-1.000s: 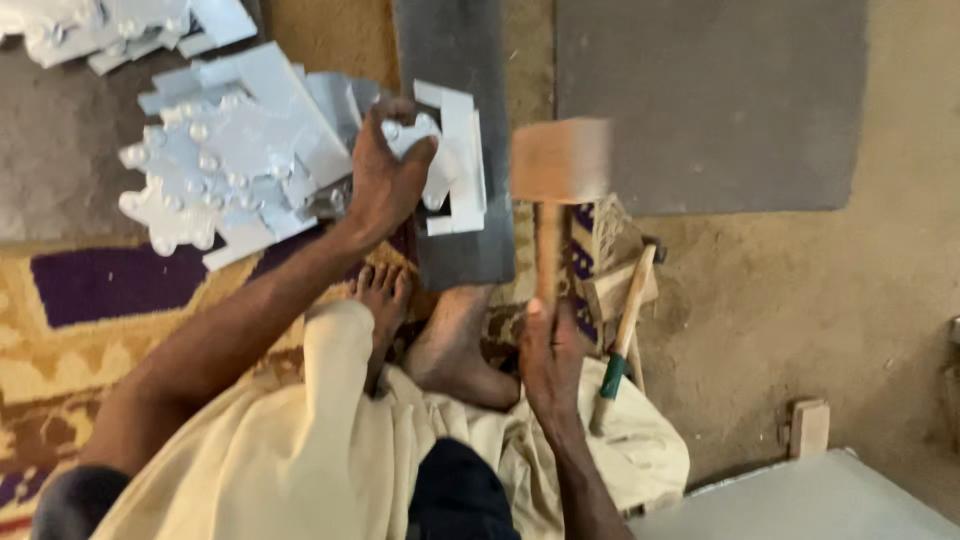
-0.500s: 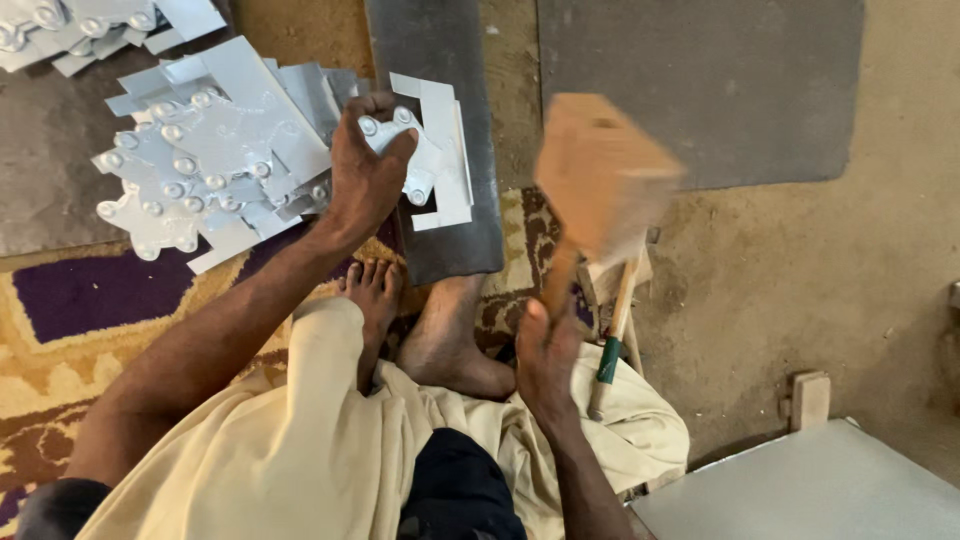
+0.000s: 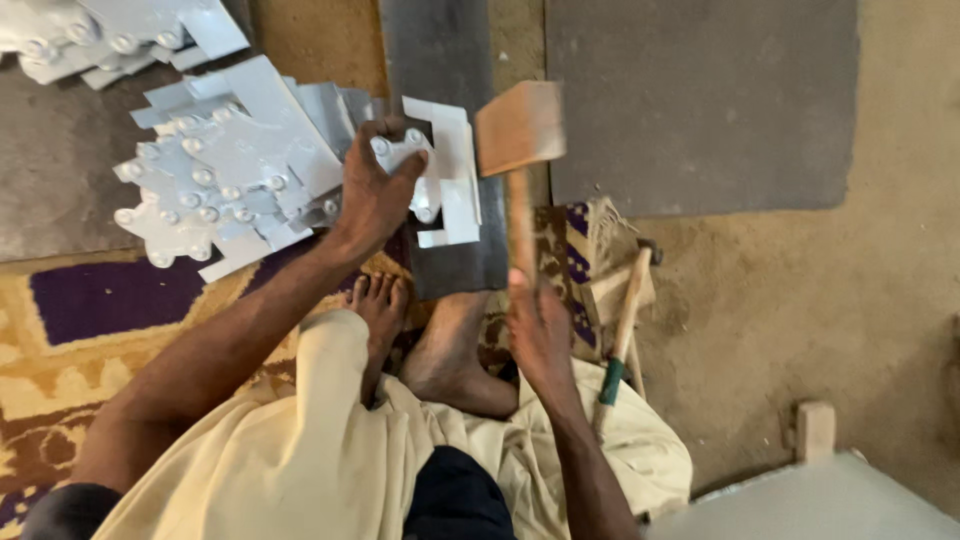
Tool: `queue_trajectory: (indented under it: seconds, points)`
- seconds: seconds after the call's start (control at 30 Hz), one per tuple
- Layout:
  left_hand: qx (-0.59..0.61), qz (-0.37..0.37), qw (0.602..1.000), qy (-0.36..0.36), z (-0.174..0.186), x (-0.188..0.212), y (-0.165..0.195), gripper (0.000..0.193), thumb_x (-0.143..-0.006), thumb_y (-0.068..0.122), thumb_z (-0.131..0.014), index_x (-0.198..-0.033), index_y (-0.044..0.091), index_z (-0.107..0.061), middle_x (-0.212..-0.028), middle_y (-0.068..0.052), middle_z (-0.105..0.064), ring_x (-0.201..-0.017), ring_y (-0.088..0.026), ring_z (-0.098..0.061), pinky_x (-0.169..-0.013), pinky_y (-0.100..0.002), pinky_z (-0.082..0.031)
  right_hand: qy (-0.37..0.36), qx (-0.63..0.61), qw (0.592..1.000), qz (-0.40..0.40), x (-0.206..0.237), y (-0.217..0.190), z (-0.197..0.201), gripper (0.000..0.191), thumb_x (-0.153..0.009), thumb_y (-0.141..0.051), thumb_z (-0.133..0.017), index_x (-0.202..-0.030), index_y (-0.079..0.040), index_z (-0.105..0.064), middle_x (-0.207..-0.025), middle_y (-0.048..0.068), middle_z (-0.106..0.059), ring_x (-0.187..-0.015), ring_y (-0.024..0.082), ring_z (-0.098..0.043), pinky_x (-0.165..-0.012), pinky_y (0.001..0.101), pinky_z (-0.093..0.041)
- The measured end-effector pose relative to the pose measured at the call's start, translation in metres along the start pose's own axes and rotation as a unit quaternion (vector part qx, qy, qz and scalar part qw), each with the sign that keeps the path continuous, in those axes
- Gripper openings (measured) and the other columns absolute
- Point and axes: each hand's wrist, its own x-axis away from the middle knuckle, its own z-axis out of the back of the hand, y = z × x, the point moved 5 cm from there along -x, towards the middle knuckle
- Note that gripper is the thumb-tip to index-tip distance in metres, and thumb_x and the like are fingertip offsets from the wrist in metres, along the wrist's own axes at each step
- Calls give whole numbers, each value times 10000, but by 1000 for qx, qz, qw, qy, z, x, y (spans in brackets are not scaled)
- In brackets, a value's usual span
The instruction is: The person sits on the floor and hammers embossed aluminum cutout pieces with a wooden mallet against a steel bar, flattening or shaping each piece by hand. They pick pieces one at a time from a pile, hammer them, and set them aside, occasionally repositioning the stack.
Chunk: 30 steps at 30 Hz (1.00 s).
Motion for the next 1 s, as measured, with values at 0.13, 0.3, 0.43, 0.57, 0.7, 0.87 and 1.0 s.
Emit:
queue_trajectory:
  seconds: [0.13, 0.3, 0.43, 0.57, 0.7, 0.87, 1.0]
  points:
    - [44, 128, 991, -18, 0, 2, -8, 434, -927, 187, -686, -1276, -5, -515, -1182, -143, -604, -945, -201, -607, -784, -368, -543, 33, -108, 991, 70, -5, -12, 3, 481, -1107, -476, -517, -936, -28, -486, -657, 1, -403, -530, 98, -368, -458, 321, -331]
    - [30, 102, 994, -19, -2, 4, -11, 423, -951, 190, -699, -1281, -15, -531, -1204, -180, -581, -1039, -218, -605, -871, -373, -539, 2, 137, 990, 8, -15, -22, -4, 467, -1072, -507, -476, -969, -65, -588, -638, -30, -470, -548, 59, -462, -473, 279, -390]
    - [-40, 17, 999, 10, 0, 6, -9, 393, -968, 165, -731, -1267, -18, -555, -1213, -166, -626, -1178, -291, -581, -1036, -427, -458, 29, 1, 1000, 8, -3, -24, 1, 482, -1064, -497, -479, -997, -28, -560, -662, -5, -448, -532, 89, -431, -460, 307, -372]
    - [1, 48, 999, -6, -2, 6, -16, 399, -957, 159, -692, -1276, -3, -515, -1217, -163, -594, -1188, -290, -573, -1044, -412, -454, 62, 118, 991, 3, 5, -18, 5, 417, -1008, -498, -428, -1087, -100, -529, -625, -38, -512, -477, 63, -480, -395, 295, -406]
    - [7, -10, 1000, 18, -3, 2, -13, 418, -946, 136, -687, -1285, -11, -492, -1222, -182, -575, -1198, -297, -556, -1033, -414, -462, 19, 39, 999, -20, 14, -12, 8, 449, -1086, -445, -506, -940, -23, -557, -644, 5, -427, -543, 82, -396, -472, 299, -350]
    - [11, -31, 999, 5, -7, -1, -14, 414, -969, 142, -703, -1288, -9, -487, -1227, -182, -579, -1195, -303, -565, -1071, -418, -464, 84, -124, 988, 40, 43, -2, 23, 390, -1102, -405, -499, -1002, -28, -488, -684, 3, -397, -561, 90, -359, -482, 327, -283]
    - [-34, 19, 999, 4, -6, 4, -17, 429, -953, 163, -708, -1286, 3, -490, -1220, -176, -600, -1170, -295, -587, -1038, -422, -467, 24, 96, 995, 19, 47, 17, 16, 367, -1079, -390, -511, -1023, -33, -574, -682, -17, -542, -580, 72, -499, -493, 294, -407]
